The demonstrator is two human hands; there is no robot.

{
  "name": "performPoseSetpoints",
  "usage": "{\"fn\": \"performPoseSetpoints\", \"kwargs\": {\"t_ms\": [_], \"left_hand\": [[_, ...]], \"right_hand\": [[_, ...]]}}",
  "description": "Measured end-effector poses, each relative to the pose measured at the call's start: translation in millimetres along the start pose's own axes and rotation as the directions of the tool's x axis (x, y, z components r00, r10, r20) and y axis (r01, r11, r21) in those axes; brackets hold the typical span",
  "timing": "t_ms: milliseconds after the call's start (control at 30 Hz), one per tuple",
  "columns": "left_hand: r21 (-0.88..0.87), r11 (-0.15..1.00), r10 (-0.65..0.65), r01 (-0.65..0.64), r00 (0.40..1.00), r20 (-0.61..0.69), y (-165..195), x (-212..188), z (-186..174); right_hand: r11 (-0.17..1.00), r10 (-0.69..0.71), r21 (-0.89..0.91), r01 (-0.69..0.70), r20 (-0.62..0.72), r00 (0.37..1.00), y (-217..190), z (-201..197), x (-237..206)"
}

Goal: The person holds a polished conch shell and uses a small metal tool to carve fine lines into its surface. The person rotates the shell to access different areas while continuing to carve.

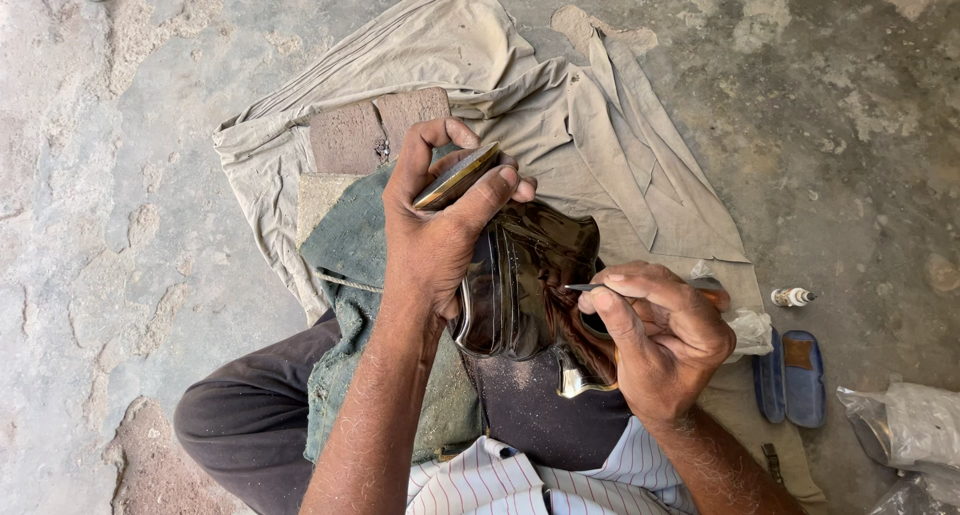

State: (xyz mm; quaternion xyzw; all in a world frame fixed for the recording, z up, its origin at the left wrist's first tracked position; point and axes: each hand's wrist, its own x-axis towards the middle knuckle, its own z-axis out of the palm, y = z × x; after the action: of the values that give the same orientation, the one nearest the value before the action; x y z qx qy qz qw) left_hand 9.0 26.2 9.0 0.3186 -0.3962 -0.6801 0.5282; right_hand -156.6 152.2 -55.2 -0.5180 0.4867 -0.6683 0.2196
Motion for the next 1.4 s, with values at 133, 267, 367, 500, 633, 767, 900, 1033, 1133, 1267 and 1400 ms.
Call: {"fn": "performPoseSetpoints", "kwargs": {"t_ms": [133, 267, 367, 500, 633, 767, 900, 1033, 1133, 1267, 1400], "left_hand": [[0.004, 1.0, -0.022, 0.022, 1.0, 0.007, 0.8, 1.6, -0.5], [0.015, 0.999, -0.037, 0.037, 0.999, 0.01, 1.7, 4.3, -0.7], [0.045, 0.998, -0.035, 0.033, 0.999, 0.035, 2.1, 7.6, 0.1], [0.081, 0.995, -0.05, 0.05, 0.999, 0.003, 0.9, 8.0, 1.6], [0.084, 0.996, -0.038, 0.037, 0.999, 0.012, 1.4, 8.3, 0.2], [0.079, 0.996, -0.035, 0.033, 0.999, 0.027, 2.2, 8.7, -0.7], [0.095, 0.995, -0.038, 0.036, 0.999, 0.019, 1.9, 8.2, 0.0], [0.077, 0.996, -0.039, 0.037, 0.999, 0.023, 2.6, 8.1, 0.8], [0.089, 0.995, -0.05, 0.049, 0.999, 0.011, 2.7, 8.2, 1.0], [0.093, 0.995, -0.039, 0.037, 0.999, 0.017, 2.2, 8.2, 0.9], [0.096, 0.995, -0.027, 0.024, 0.999, 0.031, 2.3, 8.3, -0.1]], "right_hand": [[0.99, -0.098, -0.095, 0.107, 0.098, 0.99, -9.2, -2.8, 5.8], [0.998, -0.04, -0.037, 0.044, 0.098, 0.994, -25.5, -0.8, 14.1], [0.986, -0.071, -0.142, 0.093, 0.155, 0.985, -34.6, 1.2, 22.0], [0.914, -0.223, -0.281, 0.293, 0.258, 0.94, -38.9, 4.9, 25.1], [0.916, -0.249, -0.257, 0.307, 0.237, 0.939, -36.2, 9.0, 21.5], [0.92, -0.212, -0.283, 0.272, 0.226, 0.951, -33.6, 8.3, 20.3], [0.914, -0.171, -0.329, 0.236, 0.213, 0.962, -34.0, 7.2, 20.6], [0.917, -0.227, -0.275, 0.289, 0.235, 0.945, -34.9, 8.8, 22.3], [0.912, -0.239, -0.279, 0.302, 0.239, 0.941, -36.3, 9.8, 23.9], [0.904, -0.236, -0.299, 0.305, 0.244, 0.94, -39.3, 10.4, 26.0], [0.915, -0.233, -0.265, 0.305, 0.27, 0.934, -41.1, 9.6, 29.0]]}}
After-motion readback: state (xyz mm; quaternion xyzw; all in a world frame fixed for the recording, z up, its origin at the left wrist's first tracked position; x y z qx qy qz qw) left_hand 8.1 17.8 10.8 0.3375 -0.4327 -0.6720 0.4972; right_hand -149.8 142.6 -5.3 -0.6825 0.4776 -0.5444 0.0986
